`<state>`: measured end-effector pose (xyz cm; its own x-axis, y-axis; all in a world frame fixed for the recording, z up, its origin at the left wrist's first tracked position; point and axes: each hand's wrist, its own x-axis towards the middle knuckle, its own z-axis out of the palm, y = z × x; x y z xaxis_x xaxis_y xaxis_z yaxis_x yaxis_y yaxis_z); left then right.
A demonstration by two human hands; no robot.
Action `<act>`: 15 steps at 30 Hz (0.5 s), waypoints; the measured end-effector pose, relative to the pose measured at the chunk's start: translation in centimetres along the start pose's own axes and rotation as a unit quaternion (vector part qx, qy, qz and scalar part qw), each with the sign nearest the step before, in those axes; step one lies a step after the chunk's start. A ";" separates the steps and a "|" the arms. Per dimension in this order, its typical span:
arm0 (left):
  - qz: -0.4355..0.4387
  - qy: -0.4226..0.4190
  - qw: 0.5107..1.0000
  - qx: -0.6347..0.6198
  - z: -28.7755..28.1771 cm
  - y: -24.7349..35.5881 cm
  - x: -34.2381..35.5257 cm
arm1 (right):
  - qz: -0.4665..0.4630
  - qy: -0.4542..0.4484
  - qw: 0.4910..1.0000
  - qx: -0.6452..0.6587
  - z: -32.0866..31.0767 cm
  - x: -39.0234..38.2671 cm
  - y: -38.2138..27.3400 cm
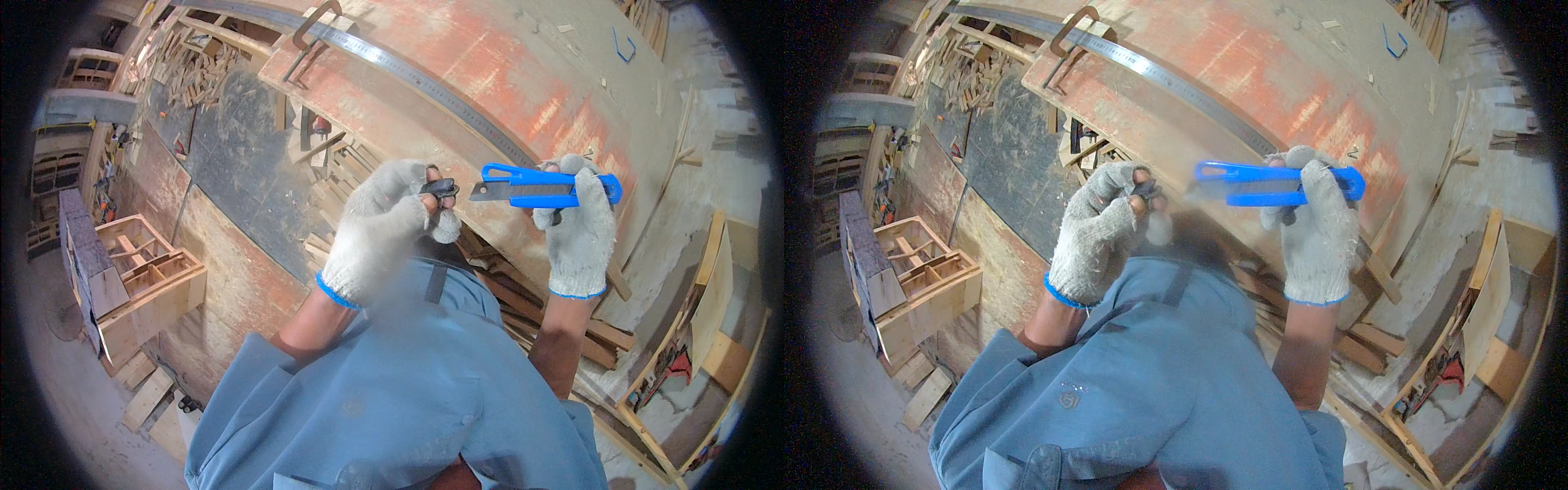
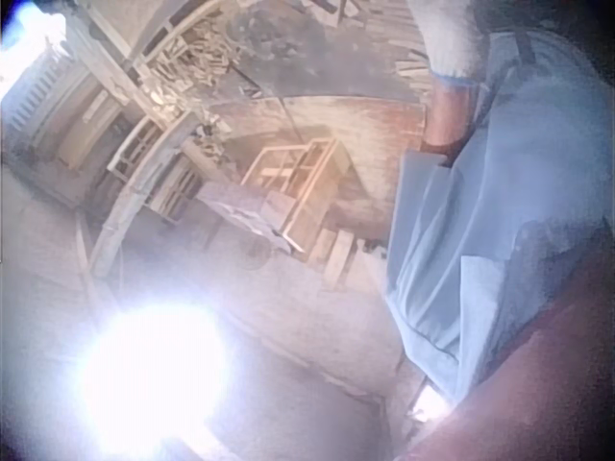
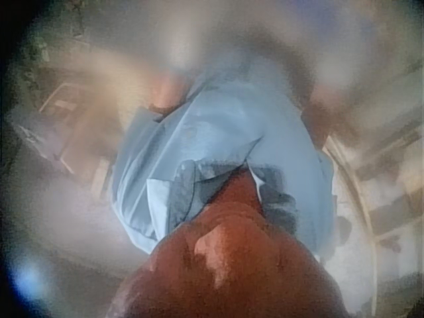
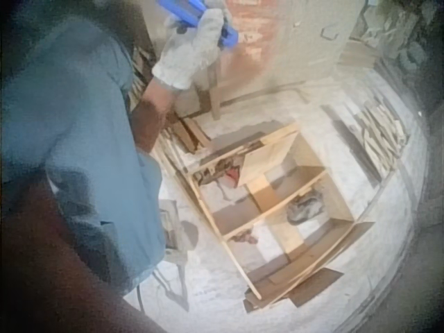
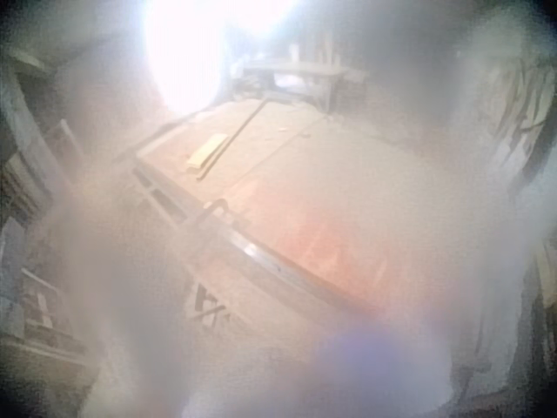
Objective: The person trims a dark fabric covering a wooden frame using a utility knife, then uses a pneumatic staple gun to secure the fabric to the frame. The task involves cutting, positioning, and stapling the fabric in a workshop setting.
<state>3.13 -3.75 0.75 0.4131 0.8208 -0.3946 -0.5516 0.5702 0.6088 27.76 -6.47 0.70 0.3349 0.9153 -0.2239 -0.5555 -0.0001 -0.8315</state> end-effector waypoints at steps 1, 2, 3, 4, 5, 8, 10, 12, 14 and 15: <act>0.003 0.006 1.000 0.015 0.0 0.1 0.0 | 0.003 -0.010 1.000 0.002 0.0 0.1 -0.1; 0.003 0.007 1.000 0.019 0.0 0.2 0.1 | 0.001 -0.010 1.000 -0.001 0.1 0.1 0.0; 0.002 0.009 1.000 0.022 -0.1 0.2 0.2 | -0.002 -0.011 1.000 -0.003 0.1 0.1 0.0; 0.002 0.010 1.000 0.026 -0.2 0.2 0.3 | -0.005 -0.011 1.000 -0.006 0.2 0.2 0.0; 0.006 0.014 0.999 0.031 -0.1 0.4 0.2 | -0.004 -0.009 1.000 -0.009 0.3 0.3 0.0; 0.022 0.026 0.998 0.060 0.2 0.8 0.0 | -0.003 0.004 1.000 -0.018 0.9 0.5 0.0; 0.038 0.033 0.994 0.096 0.3 1.0 0.0 | -0.005 0.021 0.999 -0.025 1.2 0.5 0.2; 0.067 0.055 0.988 0.126 0.5 1.1 0.2 | 0.000 0.022 0.999 -0.032 1.3 0.6 0.2; 0.099 0.073 0.981 0.153 0.8 1.5 0.3 | 0.003 0.023 0.999 -0.036 1.5 0.7 0.2; 0.116 0.080 0.976 0.164 1.1 1.9 0.3 | 0.003 0.024 0.999 -0.038 1.5 0.7 0.2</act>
<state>2.97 -2.39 2.53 0.1718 0.9361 -0.3070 -0.3446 0.3490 0.8714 26.73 -5.22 1.17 0.3698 0.8945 -0.2513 -0.4991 -0.0369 -0.8658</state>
